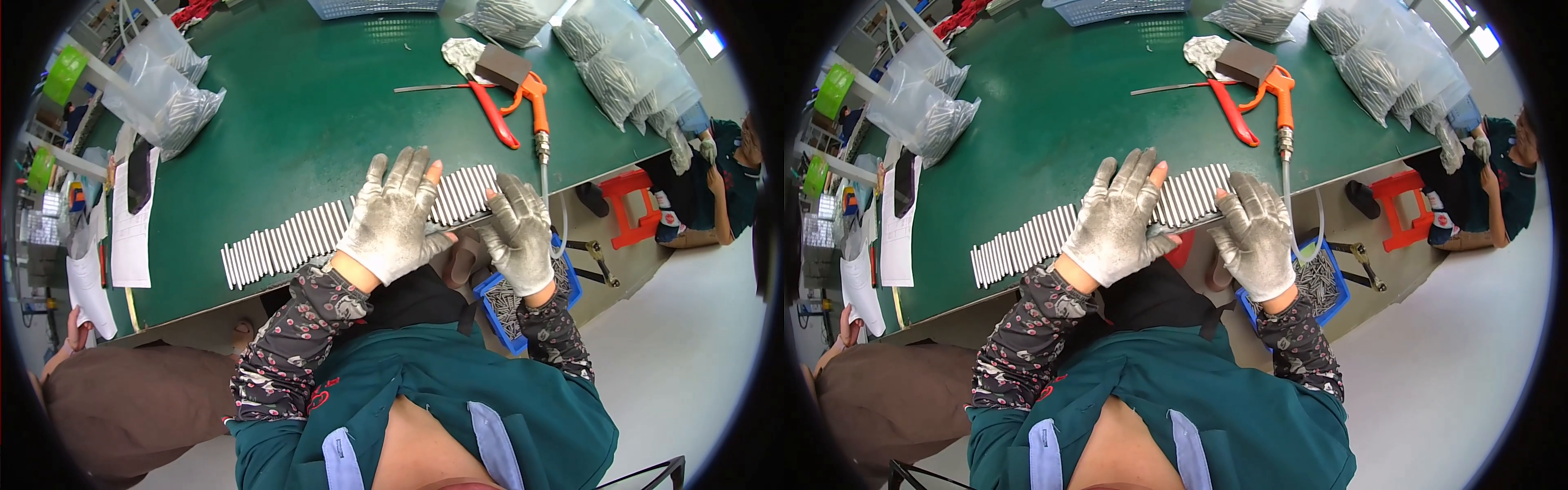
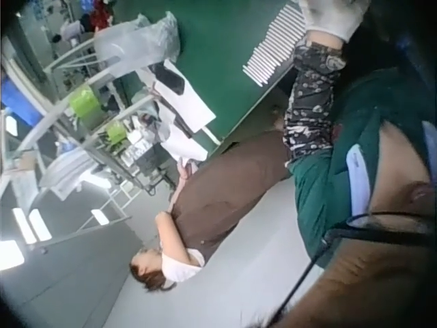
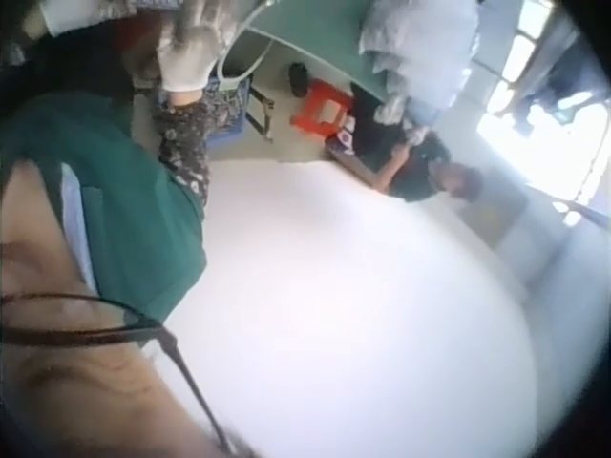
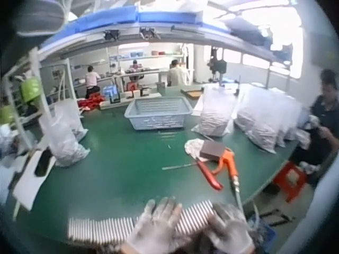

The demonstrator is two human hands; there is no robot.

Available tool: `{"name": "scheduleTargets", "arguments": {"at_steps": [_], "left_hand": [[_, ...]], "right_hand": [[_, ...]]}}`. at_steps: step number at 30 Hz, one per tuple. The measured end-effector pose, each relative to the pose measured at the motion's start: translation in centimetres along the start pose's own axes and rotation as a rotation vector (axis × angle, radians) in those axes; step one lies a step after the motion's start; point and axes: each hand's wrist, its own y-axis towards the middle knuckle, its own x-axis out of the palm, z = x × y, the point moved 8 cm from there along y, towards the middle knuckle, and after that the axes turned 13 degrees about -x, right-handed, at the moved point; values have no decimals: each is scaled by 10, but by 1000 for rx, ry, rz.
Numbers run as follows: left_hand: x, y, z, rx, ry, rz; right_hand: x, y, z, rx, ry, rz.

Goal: The worker is arranging small metal pins into neat rows and blocks on a workbench, then cleaning them with an air gun and a sanding block.

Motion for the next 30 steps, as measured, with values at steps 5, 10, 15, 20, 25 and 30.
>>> {"name": "scheduleTargets", "arguments": {"at_steps": [5, 10, 15, 20, 25, 30], "left_hand": [[-30, -13, -46, -104, 81, -36], [-3, -27, -49, -48, 155, -73], [-4, -14, -27, 10, 60, -4], [-4, -10, -17, 77, -68, 8], [-9, -13, -18, 71, -105, 17], [-9, -13, -20, 63, -142, -12]], "right_hand": [[0, -3, -1, 0, -20, -1], [2, -2, -2, 2, -49, 20], [1, 1, -4, 4, -34, 17], [3, -2, -1, 0, -40, 14], [2, -3, -1, -14, -40, 40], [0, -1, -2, 6, -24, 17]]}}
